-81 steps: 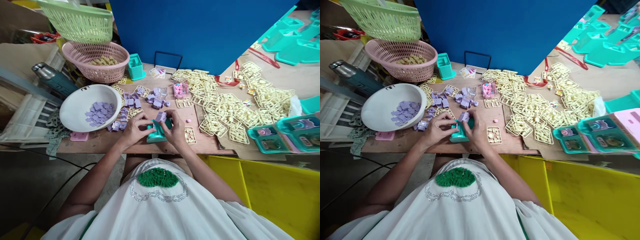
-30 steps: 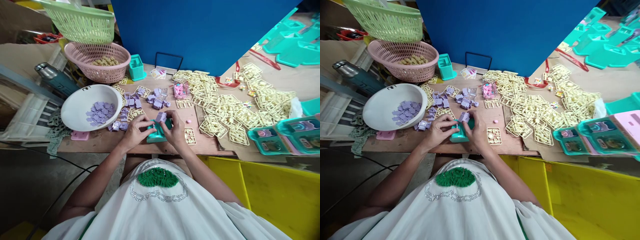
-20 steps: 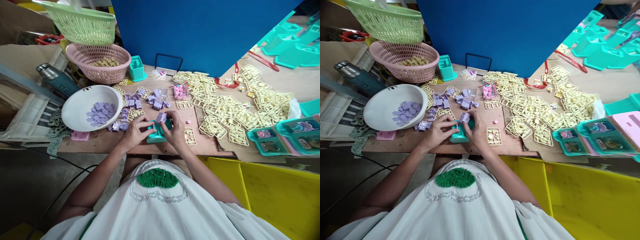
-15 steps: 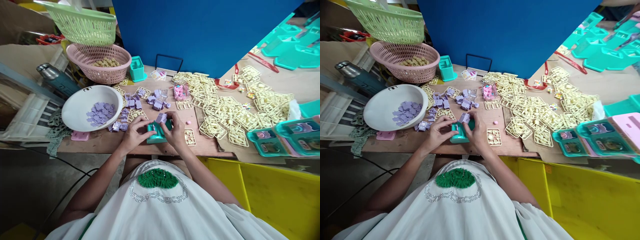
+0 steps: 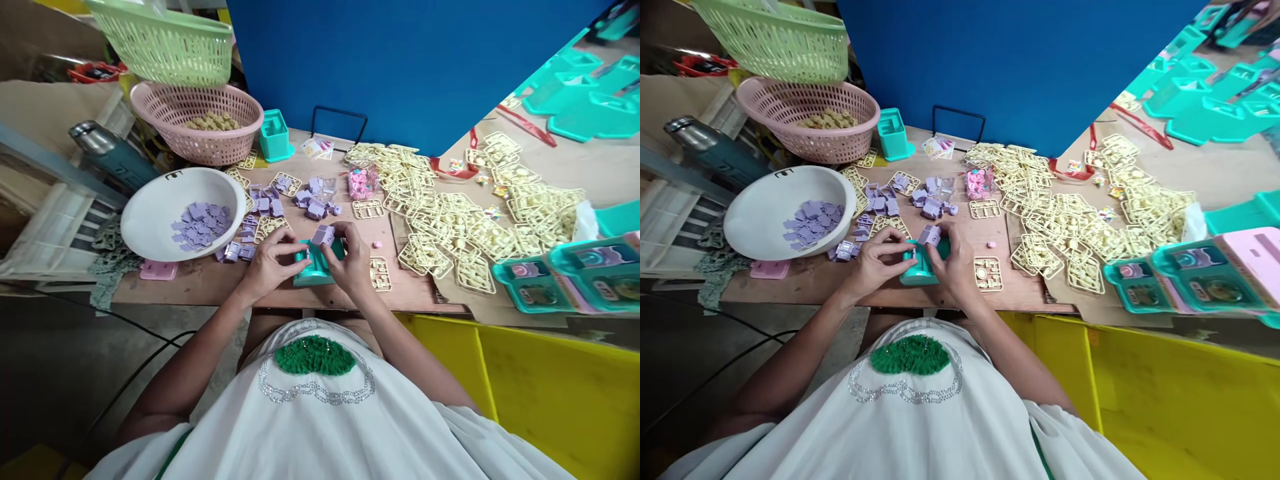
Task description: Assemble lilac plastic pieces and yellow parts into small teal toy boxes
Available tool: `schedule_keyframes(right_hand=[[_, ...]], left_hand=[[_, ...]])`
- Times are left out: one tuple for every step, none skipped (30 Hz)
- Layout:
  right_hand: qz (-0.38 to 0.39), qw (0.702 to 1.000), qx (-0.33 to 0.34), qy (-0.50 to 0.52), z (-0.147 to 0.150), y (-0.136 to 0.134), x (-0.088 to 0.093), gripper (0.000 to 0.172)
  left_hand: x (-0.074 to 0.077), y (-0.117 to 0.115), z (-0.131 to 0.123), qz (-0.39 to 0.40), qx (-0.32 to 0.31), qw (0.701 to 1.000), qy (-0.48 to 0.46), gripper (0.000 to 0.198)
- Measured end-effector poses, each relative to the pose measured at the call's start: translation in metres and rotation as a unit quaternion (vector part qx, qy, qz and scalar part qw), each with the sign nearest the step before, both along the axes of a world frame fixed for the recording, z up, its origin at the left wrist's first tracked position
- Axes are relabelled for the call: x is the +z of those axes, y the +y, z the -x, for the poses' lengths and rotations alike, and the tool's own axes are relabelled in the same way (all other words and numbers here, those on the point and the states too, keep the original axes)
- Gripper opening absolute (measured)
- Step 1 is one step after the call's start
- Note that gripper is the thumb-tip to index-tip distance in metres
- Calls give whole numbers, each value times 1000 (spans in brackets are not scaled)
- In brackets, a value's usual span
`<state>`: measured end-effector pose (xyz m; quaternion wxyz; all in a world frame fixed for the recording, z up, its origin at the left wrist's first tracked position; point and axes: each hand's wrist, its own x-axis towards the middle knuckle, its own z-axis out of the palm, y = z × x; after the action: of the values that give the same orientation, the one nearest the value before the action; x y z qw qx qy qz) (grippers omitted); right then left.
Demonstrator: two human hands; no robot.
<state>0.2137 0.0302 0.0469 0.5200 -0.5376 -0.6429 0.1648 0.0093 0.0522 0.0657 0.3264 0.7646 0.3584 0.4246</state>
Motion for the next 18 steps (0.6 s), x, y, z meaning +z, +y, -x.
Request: schedule_keyframes(right_hand=[[0,1000,1,-2,0,0,0,22],[0,1000,2,-3,0,0,0,21],[1,1000,1,-1,0,0,-1,22],[2,1000,-1,0,0,1,-1,22],[4,1000,-3,1,0,1,-1,22],[5,1000,-4,1,0,1,-1,22],[7,1000,-4,0,0,1,-1,22],[9,1000,-3,-1,0,1,-2,23],[9,1000,-1,-1,0,1,-2,23],[10,1000,0,-1,0,0,-2,23],[11,1000,1,-1,0,0,-2,23],[11,1000,1,1,0,0,-2,23],[13,1000,1,3,-1,0,-1,22],[16,1000,0,5,-1,0,-1,22],[19,1000,1,6,-1,0,0,21],[22,1000,1,7,-1,0,0,21],[26,1000,2,9,-1,0,1,20],[28,1000,2,12,-1,-1,2,20]], left_hand=[[0,1,1,1,-7,1000,1,18],[0,2,1,4,-13,1000,1,17],[0,3,2,7,-19,1000,2,17],[0,4,3,12,-24,1000,3,18],[0,4,3,18,-27,999,4,18],[0,5,3,23,-30,999,6,19],[0,5,4,27,-32,999,6,19],[0,5,4,30,-33,999,6,19],[0,5,4,31,-33,999,6,19],[0,6,3,30,-32,999,5,19],[0,6,3,28,-30,999,3,19],[0,6,3,24,-28,999,1,19],[-1,6,3,21,-25,999,-2,19],[-1,5,3,18,-21,1000,-4,19],[-2,3,3,19,-16,1000,-7,21],[-4,0,3,25,-9,1000,-12,25],[-6,-4,3,36,-1,999,-20,30],[-10,-8,3,49,10,998,-31,37]])
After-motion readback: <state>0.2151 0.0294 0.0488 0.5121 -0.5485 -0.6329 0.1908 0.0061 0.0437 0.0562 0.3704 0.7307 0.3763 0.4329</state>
